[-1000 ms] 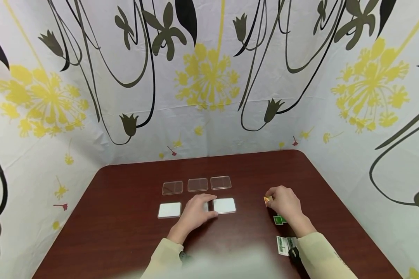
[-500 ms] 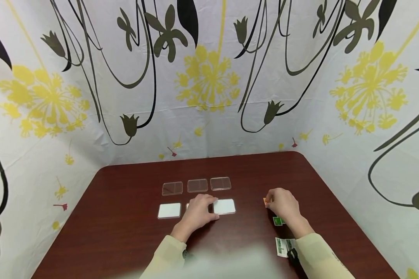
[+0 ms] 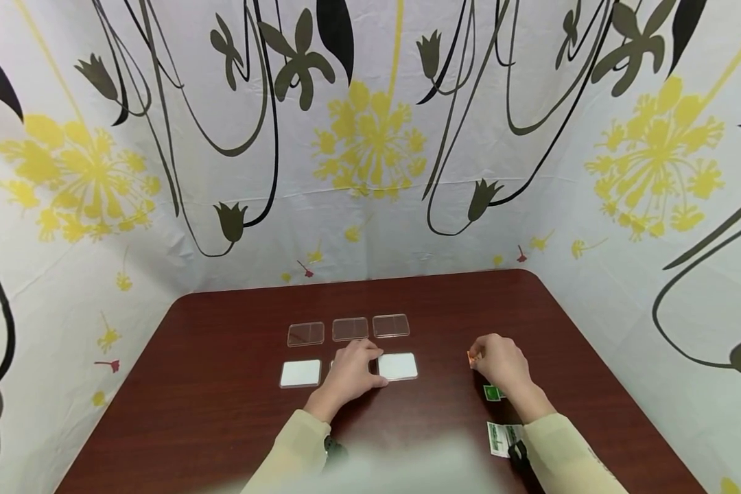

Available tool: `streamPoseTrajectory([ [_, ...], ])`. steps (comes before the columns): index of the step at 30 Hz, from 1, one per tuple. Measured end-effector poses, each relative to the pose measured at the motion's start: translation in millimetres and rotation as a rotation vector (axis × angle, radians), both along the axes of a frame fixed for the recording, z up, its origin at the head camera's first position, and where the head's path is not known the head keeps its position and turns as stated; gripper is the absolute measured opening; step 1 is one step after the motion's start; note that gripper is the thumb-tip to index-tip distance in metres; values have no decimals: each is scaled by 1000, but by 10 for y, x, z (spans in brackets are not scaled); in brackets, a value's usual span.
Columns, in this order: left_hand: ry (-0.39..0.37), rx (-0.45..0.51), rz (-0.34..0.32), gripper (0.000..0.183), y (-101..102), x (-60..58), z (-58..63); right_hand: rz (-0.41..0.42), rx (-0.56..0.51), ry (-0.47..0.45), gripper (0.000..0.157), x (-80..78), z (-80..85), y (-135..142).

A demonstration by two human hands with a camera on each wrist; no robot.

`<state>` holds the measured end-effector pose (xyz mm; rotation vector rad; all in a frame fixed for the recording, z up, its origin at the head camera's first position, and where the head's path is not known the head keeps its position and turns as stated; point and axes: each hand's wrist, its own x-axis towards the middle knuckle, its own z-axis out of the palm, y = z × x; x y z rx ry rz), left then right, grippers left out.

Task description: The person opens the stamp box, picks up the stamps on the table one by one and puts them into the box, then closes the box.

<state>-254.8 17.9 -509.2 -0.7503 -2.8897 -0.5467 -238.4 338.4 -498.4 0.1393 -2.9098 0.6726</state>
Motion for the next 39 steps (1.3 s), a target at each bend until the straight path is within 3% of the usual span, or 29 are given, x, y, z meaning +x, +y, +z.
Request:
streamPoseTrajectory([
  [11,-5,0,-5,55,-7,-17,-33,10,-123,-74,12,16,16,27],
  [19,-19,1,-6,55,-22,-8,-5,18,-179,-80,20,18,60,56],
  [39,-15,-18,-10,55,-19,-34,13,-64,-426,-128,29,70,125,62],
])
